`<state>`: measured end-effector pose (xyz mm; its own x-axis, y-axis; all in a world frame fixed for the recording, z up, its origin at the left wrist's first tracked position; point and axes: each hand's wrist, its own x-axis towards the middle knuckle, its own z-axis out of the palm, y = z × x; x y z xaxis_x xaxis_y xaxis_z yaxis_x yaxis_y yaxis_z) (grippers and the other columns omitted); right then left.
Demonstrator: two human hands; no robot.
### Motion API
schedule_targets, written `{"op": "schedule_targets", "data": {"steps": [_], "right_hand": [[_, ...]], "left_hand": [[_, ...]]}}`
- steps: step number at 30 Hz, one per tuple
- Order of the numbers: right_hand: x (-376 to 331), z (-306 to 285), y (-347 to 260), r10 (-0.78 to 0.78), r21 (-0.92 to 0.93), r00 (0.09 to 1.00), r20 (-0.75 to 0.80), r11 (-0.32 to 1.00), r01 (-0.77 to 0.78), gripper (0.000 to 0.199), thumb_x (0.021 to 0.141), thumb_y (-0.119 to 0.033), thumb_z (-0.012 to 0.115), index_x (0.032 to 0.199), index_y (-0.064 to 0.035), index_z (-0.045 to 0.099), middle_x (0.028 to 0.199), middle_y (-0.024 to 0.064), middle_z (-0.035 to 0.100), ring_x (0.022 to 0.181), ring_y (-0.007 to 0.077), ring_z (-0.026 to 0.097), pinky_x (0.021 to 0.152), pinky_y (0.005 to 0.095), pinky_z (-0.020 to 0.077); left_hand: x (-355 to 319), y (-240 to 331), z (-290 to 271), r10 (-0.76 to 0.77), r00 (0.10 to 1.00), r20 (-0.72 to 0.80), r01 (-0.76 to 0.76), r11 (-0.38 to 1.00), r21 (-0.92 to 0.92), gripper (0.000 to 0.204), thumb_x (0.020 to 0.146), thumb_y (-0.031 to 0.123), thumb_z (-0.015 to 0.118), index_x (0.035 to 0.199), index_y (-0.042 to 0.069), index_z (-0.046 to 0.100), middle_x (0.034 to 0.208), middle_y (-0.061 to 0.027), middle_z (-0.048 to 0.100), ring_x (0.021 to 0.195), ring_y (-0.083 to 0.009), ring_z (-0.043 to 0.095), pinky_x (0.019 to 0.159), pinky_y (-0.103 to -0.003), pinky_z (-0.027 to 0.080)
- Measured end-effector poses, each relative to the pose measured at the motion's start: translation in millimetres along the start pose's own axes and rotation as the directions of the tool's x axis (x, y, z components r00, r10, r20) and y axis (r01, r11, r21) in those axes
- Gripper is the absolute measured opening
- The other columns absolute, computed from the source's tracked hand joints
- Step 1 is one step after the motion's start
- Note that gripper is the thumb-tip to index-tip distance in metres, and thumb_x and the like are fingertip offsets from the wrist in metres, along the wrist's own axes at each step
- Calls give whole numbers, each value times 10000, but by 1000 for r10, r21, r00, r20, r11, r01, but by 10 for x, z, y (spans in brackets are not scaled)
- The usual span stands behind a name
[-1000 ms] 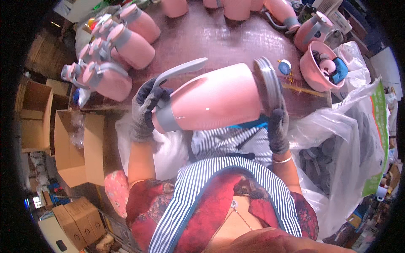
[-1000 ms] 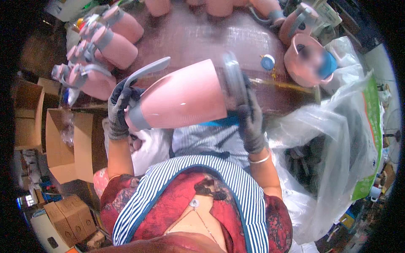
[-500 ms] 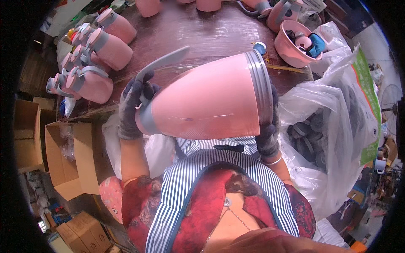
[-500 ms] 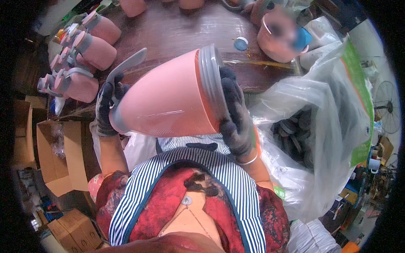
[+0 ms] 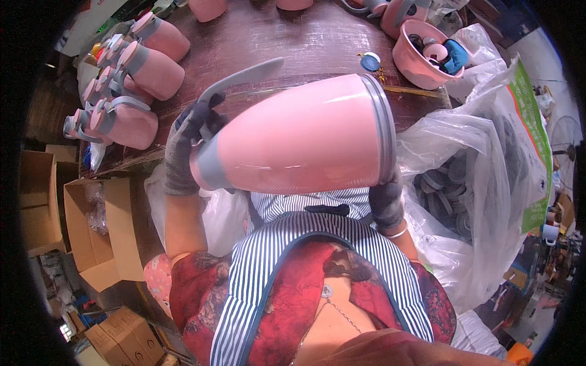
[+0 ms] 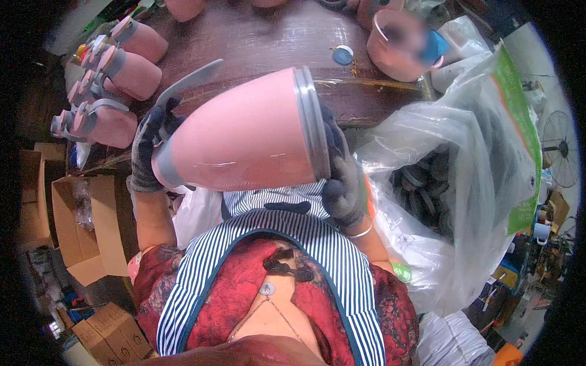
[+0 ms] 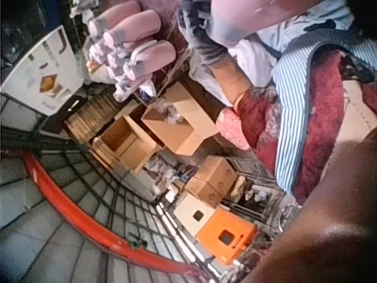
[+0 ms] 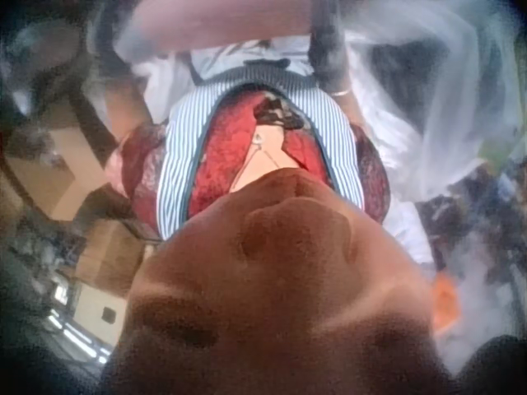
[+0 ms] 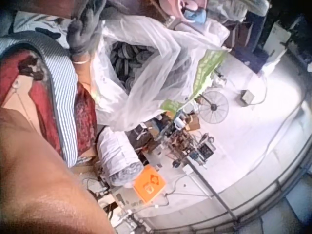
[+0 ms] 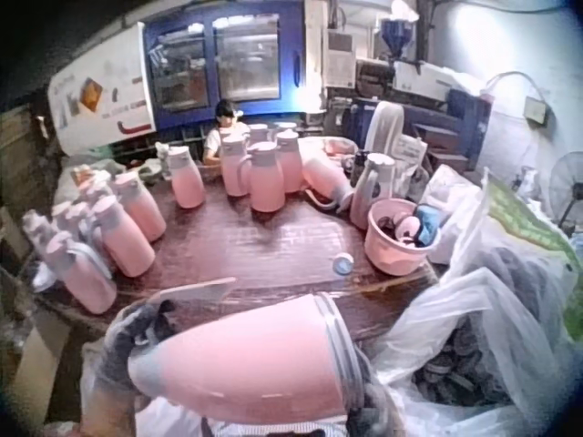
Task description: The person assembles pink plastic pitchers by attaching gray handles and lids. They pick up each pitcher, fit the handle, then secure the lid, and place the completed unit on the table. The process repeats for multiple units.
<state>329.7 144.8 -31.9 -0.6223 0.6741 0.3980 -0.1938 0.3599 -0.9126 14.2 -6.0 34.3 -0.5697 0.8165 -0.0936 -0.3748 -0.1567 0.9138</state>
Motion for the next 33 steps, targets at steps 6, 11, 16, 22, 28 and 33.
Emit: {"op": "schedule_targets", "data": {"steps": [6,11,16,22,28,33], "right_hand": [[435,-10,-233,-8,111,997,79,994,-1,947,932,-583,556,1576,-14,158,1619,198,224,1483,307,257,1207,420,194],[386,19,53,88,135,994,63,986,-96,665,1066,-405,389,1531,53,260,1581,206,323,1458,272,317,1190,363,223],[260,41,244,218,130,972,85,965,-227,712,1057,-493,336,1508,59,312,1565,202,344,1447,295,328,1189,377,228],[228,67,80,122,-64,990,74,991,-117,840,1012,-619,324,1507,59,315,1552,228,363,1444,335,342,1187,396,234],[504,16,69,-84,41,994,-67,995,87,967,929,-774,263,1509,-4,344,1496,165,455,1352,273,452,1166,425,300],[420,119,494,380,602,879,289,641,-476,786,976,-656,352,1400,-3,462,1330,155,558,1213,240,535,1083,414,391]], "left_hand": [[-52,-94,102,66,994,-83,-59,994,93,360,986,208,609,1252,-35,619,871,-49,668,828,-134,625,780,-263,493],[-65,-169,-8,59,997,-47,-49,981,189,353,964,186,636,1247,-25,634,878,-46,672,824,-128,614,789,-263,485],[-121,-184,-51,80,996,-42,-68,967,245,362,962,186,639,1248,-34,627,907,-60,690,853,-126,620,821,-254,479],[-127,-316,-46,45,996,-72,-34,988,149,358,977,168,606,1266,-44,603,912,-54,681,854,-125,614,822,-260,474],[-206,-474,-6,-69,993,-99,78,992,98,359,985,215,603,1242,-35,621,872,-45,654,811,-117,598,763,-247,471],[-255,-226,251,249,902,354,-428,629,649,354,859,238,691,1152,39,672,879,-43,664,860,-179,634,783,-296,506]]}}
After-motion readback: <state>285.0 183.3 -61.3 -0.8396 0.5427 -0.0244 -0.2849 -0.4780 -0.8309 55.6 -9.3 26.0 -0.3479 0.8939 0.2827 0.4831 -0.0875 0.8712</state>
